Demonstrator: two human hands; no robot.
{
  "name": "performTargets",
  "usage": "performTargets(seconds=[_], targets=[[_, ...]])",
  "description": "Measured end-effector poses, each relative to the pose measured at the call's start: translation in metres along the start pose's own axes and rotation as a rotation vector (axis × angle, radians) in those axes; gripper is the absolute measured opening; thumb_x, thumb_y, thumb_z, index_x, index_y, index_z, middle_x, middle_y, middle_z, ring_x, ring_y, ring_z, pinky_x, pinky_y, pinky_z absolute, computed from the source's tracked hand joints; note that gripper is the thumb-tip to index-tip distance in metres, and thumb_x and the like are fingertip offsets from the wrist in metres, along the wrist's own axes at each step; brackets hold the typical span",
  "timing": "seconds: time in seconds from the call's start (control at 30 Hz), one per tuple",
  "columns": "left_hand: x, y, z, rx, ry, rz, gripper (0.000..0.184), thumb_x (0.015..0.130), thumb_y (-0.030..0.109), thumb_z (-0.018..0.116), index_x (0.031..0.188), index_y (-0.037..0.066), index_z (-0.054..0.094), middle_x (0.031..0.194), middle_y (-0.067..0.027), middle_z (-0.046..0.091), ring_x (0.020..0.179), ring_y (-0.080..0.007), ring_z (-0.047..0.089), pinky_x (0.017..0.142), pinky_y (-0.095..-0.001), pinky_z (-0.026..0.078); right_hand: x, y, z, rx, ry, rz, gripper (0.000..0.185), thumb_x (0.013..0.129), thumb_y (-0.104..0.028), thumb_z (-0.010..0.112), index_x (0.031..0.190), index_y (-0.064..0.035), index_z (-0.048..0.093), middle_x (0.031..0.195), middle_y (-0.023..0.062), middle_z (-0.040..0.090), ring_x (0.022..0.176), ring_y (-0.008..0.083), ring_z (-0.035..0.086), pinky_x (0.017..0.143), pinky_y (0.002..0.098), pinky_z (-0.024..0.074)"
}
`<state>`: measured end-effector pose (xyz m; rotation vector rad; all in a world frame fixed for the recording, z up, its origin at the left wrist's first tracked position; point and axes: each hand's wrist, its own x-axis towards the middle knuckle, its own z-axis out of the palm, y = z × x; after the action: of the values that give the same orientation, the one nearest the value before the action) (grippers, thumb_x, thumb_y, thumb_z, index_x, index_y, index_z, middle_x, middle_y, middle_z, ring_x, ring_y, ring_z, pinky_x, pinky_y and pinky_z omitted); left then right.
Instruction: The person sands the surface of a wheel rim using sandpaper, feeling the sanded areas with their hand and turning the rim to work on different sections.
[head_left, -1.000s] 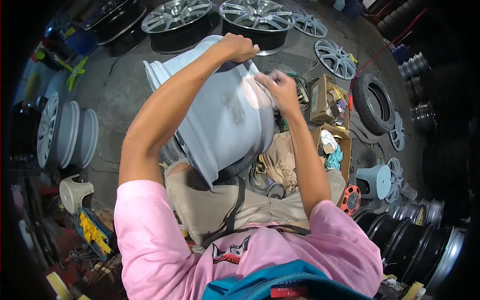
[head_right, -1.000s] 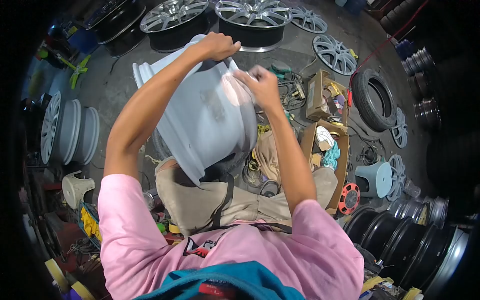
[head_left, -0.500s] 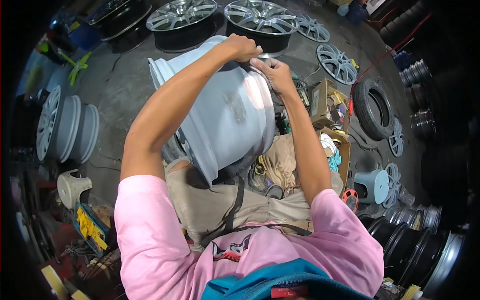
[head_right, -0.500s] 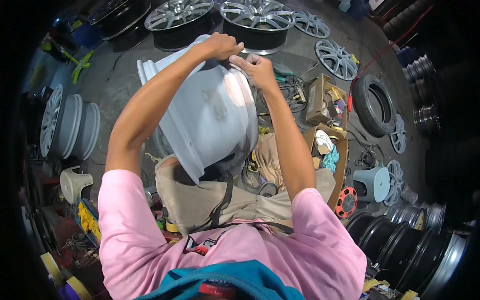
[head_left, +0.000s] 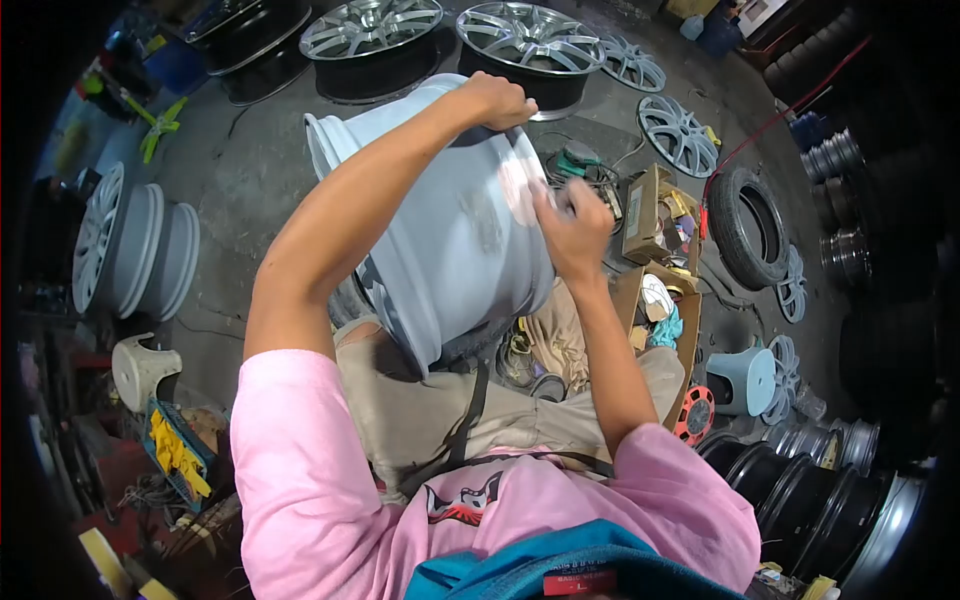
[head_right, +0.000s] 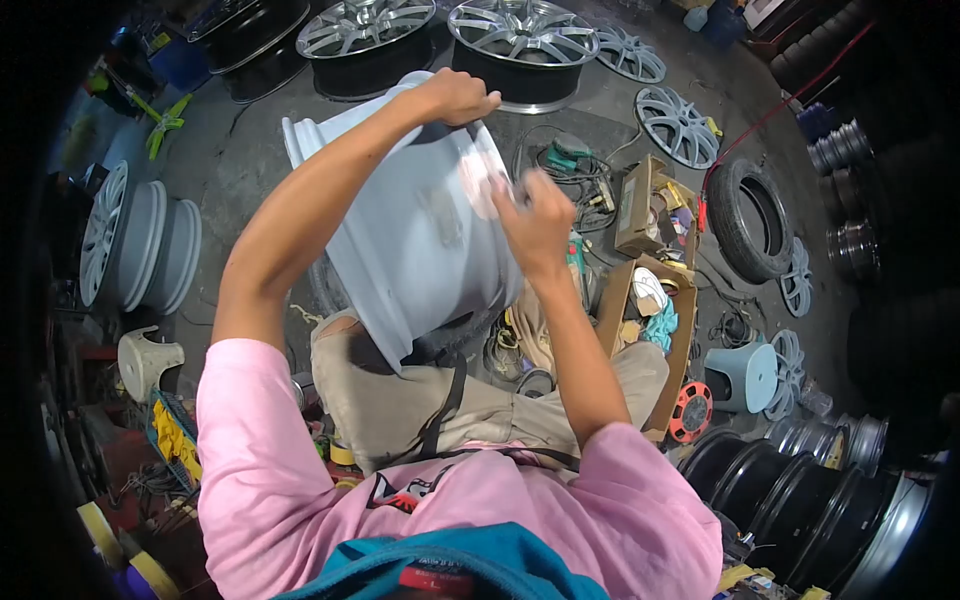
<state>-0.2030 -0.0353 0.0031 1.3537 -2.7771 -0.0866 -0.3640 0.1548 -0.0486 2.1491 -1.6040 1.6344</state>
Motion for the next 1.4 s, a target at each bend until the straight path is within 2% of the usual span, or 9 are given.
performTargets(seconds=[0.1, 0.2, 0.43, 0.7, 0.83, 1.1, 1.23, 1.3, 1.4], targets=[[0.0, 0.004, 0.0, -0.005, 0.011, -0.001, 0.068, 0.106, 0.047, 0.034, 0.089, -0.005, 0.075, 0.093, -0.0287, 0.074, 0.094, -0.0475, 0.071, 0.09, -0.0544, 0.054, -0.014, 0.0, -0.005, -0.076, -0.043, 0.034, 0.035, 0.085, -0.015, 0.081, 0.068, -0.0031, 0.052, 0.064, 0.0122, 0.052, 0.054, 0.0302, 0.052, 0.052, 0.0392, 0.0409], [0.001, 0.001, -0.005, -0.055, 0.0, -0.012, 0.068, 0.106, 0.048, 0.035, 0.085, -0.004, 0.074, 0.089, -0.0276, 0.074, 0.091, -0.0459, 0.072, 0.087, -0.0535, 0.055, 0.031, -0.008, 0.014, -0.081, -0.039, -0.207, 0.026, 0.087, -0.013, 0.076, 0.075, -0.0037, 0.056, 0.075, 0.0127, 0.059, 0.061, 0.0345, 0.061, 0.055, 0.0427, 0.046], [0.008, -0.01, 0.012, -0.005, 0.074, 0.039, 0.068, 0.105, 0.048, 0.035, 0.078, -0.003, 0.072, 0.086, -0.0254, 0.074, 0.086, -0.0447, 0.072, 0.083, -0.0531, 0.055, -0.006, -0.001, -0.013, -0.163, -0.13, -0.123, 0.026, 0.088, -0.016, 0.077, 0.076, -0.0046, 0.057, 0.075, 0.013, 0.057, 0.062, 0.0355, 0.061, 0.055, 0.0435, 0.0474], [0.003, -0.008, 0.003, -0.064, 0.012, 0.016, 0.066, 0.105, 0.046, 0.035, 0.079, -0.002, 0.072, 0.08, -0.0235, 0.073, 0.083, -0.0457, 0.071, 0.083, -0.0531, 0.055, 0.053, -0.007, 0.024, -0.12, -0.075, -0.144, 0.03, 0.09, -0.021, 0.076, 0.077, -0.0021, 0.057, 0.075, 0.0159, 0.058, 0.067, 0.04, 0.061, 0.059, 0.0459, 0.0468], [0.001, -0.006, 0.002, -0.083, -0.004, 0.024, 0.066, 0.105, 0.046, 0.035, 0.08, -0.002, 0.072, 0.083, -0.024, 0.073, 0.084, -0.046, 0.071, 0.083, -0.0527, 0.055, -0.055, 0.011, -0.019, -0.155, -0.09, -0.061, 0.032, 0.09, -0.019, 0.078, 0.075, -0.0033, 0.054, 0.071, 0.0136, 0.053, 0.06, 0.0346, 0.058, 0.053, 0.043, 0.0441], [0.0, -0.007, 0.004, -0.058, 0.033, 0.018, 0.066, 0.107, 0.046, 0.034, 0.079, -0.001, 0.072, 0.084, -0.0254, 0.073, 0.086, -0.0471, 0.07, 0.083, -0.0537, 0.053, 0.047, -0.004, 0.02, -0.096, -0.053, -0.109, 0.037, 0.087, -0.021, 0.081, 0.072, -0.0027, 0.053, 0.071, 0.0137, 0.054, 0.059, 0.0359, 0.057, 0.054, 0.0435, 0.0434], [0.001, -0.007, 0.0, -0.061, -0.003, 0.03, 0.067, 0.106, 0.046, 0.035, 0.079, -0.002, 0.072, 0.085, -0.027, 0.072, 0.086, -0.0482, 0.069, 0.084, -0.0557, 0.052, -0.004, 0.011, -0.002, -0.032, -0.045, -0.039, 0.047, 0.084, -0.023, 0.086, 0.068, 0.001, 0.049, 0.062, 0.0148, 0.047, 0.054, 0.0278, 0.044, 0.052, 0.0396, 0.0368], [0.005, -0.01, 0.005, -0.076, 0.024, 0.037, 0.067, 0.106, 0.047, 0.034, 0.08, -0.003, 0.072, 0.086, -0.0274, 0.073, 0.085, -0.0479, 0.07, 0.084, -0.0555, 0.053, -0.053, 0.021, -0.03, 0.013, -0.147, 0.201, 0.05, 0.085, -0.03, 0.085, 0.068, 0.0011, 0.05, 0.061, 0.0135, 0.044, 0.054, 0.0228, 0.041, 0.053, 0.0395, 0.0362], [0.005, -0.006, 0.008, -0.025, 0.049, 0.045, 0.063, 0.106, 0.044, 0.036, 0.08, -0.002, 0.071, 0.088, -0.0264, 0.073, 0.084, -0.0476, 0.071, 0.082, -0.0578, 0.054, -0.055, 0.014, -0.035, -0.018, -0.11, 0.157, 0.053, 0.086, -0.038, 0.083, 0.066, -0.0007, 0.051, 0.059, 0.015, 0.048, 0.054, 0.0267, 0.044, 0.054, 0.0404, 0.0395]])
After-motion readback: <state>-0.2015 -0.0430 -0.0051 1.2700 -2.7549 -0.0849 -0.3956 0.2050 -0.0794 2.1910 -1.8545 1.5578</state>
